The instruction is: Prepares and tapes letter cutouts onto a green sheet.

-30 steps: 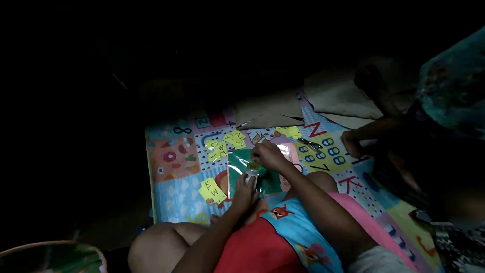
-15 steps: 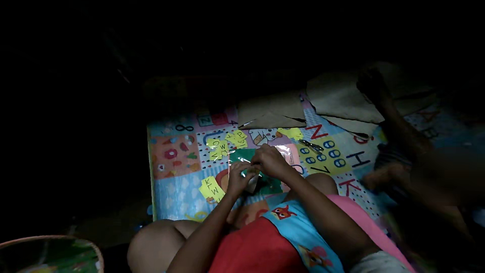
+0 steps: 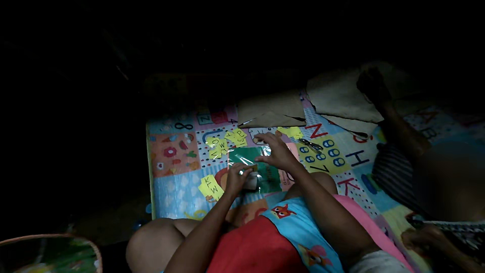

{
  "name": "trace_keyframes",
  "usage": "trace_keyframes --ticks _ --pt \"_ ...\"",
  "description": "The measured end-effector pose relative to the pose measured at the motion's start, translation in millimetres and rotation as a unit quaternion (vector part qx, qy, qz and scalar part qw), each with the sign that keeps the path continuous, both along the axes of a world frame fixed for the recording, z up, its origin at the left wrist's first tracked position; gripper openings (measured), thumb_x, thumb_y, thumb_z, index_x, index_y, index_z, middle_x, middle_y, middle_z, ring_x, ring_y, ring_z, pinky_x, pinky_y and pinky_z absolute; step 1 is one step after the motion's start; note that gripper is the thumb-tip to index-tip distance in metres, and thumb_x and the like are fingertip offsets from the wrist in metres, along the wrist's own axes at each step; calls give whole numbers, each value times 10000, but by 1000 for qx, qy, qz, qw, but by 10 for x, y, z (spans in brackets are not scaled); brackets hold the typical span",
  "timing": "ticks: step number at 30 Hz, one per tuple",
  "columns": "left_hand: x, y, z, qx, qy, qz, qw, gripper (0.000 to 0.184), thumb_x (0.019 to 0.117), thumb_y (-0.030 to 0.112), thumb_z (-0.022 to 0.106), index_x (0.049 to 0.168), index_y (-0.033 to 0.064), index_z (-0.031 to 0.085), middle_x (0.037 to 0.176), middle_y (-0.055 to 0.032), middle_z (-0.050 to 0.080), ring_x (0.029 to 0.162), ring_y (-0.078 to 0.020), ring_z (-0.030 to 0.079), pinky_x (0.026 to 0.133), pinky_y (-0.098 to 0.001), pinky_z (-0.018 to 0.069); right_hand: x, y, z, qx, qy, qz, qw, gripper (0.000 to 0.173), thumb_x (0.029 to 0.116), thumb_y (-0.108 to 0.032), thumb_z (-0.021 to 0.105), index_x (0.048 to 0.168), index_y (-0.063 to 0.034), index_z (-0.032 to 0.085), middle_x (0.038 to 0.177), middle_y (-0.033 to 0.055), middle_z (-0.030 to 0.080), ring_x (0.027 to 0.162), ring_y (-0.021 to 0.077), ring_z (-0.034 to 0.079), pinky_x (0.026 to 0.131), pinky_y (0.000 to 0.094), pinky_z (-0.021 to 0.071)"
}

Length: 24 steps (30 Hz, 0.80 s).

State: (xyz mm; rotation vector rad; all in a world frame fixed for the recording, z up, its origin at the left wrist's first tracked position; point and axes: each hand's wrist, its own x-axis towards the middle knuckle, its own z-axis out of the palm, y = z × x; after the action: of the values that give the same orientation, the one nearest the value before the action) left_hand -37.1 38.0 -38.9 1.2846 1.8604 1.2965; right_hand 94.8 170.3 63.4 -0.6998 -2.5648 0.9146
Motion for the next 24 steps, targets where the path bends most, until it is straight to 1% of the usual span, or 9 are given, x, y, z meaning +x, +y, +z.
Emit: trace_keyframes --ticks 2,5,7,9,11,14,17,22,24 --pt "-9 5 36 -13 -7 -4 1000 210 986 22 604 1083 -128 712 1154 -302 678 1185 -377 620 1070 -455 449 19 99 -159 -116 -56 25 991 675 812 -73 857 1402 38 550 1246 224 659 1131 342 634 992 497 506" --pt "-23 12 38 -15 -12 -11 1000 227 1005 29 572 1104 -123 708 1126 -276 691 1125 -332 645 1031 -435 473 9 60 -391 -249 -47 19 967 458 871 29 759 1298 86 603 1177 198 686 1038 215 652 918 352 527" --pt "-28 14 29 -19 -28 -11 999 231 1010 37 568 1120 -111 706 1111 -248 690 1067 -271 657 988 -400 500 -12 21 -463 -285 -13 3 958 335 900 67 706 1222 108 627 1095 185 698 942 157 670 868 296 554" --pt "-33 25 30 -23 -42 -4 999 223 1009 33 570 1119 -108 704 1110 -237 681 1033 -232 652 946 -364 512 -43 10 -481 -284 -3 -6 959 279 915 72 688 1188 110 643 1057 181 697 894 139 659 838 283 551" --pt "-37 32 56 -27 -49 9 998 213 1007 30 578 1114 -102 706 1106 -224 683 1024 -213 649 934 -346 513 -66 -16 -482 -268 5 -14 963 243 919 66 685 1156 108 658 1035 183 701 877 143 658 828 286 549" --pt "-42 19 49 -9 -53 27 998 199 993 35 599 1085 -103 708 1087 -214 697 1018 -209 655 923 -357 511 -81 -64 -523 -251 24 -23 967 200 924 52 688 1115 109 672 1017 186 695 871 148 654 823 289 550" --pt "-39 18 -6 13 -62 39 997 197 998 53 593 1034 -100 711 1021 -173 694 950 -151 640 879 -319 515 -89 -88 -583 -246 43 -22 968 194 924 47 679 1109 104 676 991 175 690 838 141 630 790 287 536" --pt "-16 44 56 21 -56 53 997 186 987 34 591 1033 -114 694 1052 -207 689 997 -205 641 910 -361 505 -111 -111 -578 -257 45 -36 965 209 930 23 685 1125 98 671 1008 174 685 870 158 635 813 303 538" --pt "-6 40 60 32 -51 55 997 183 985 25 582 1016 -120 691 1032 -201 684 987 -197 631 908 -357 496 -114 -115 -602 -256 49 -33 965 224 926 19 690 1136 94 669 1005 168 683 863 149 631 800 291 535"
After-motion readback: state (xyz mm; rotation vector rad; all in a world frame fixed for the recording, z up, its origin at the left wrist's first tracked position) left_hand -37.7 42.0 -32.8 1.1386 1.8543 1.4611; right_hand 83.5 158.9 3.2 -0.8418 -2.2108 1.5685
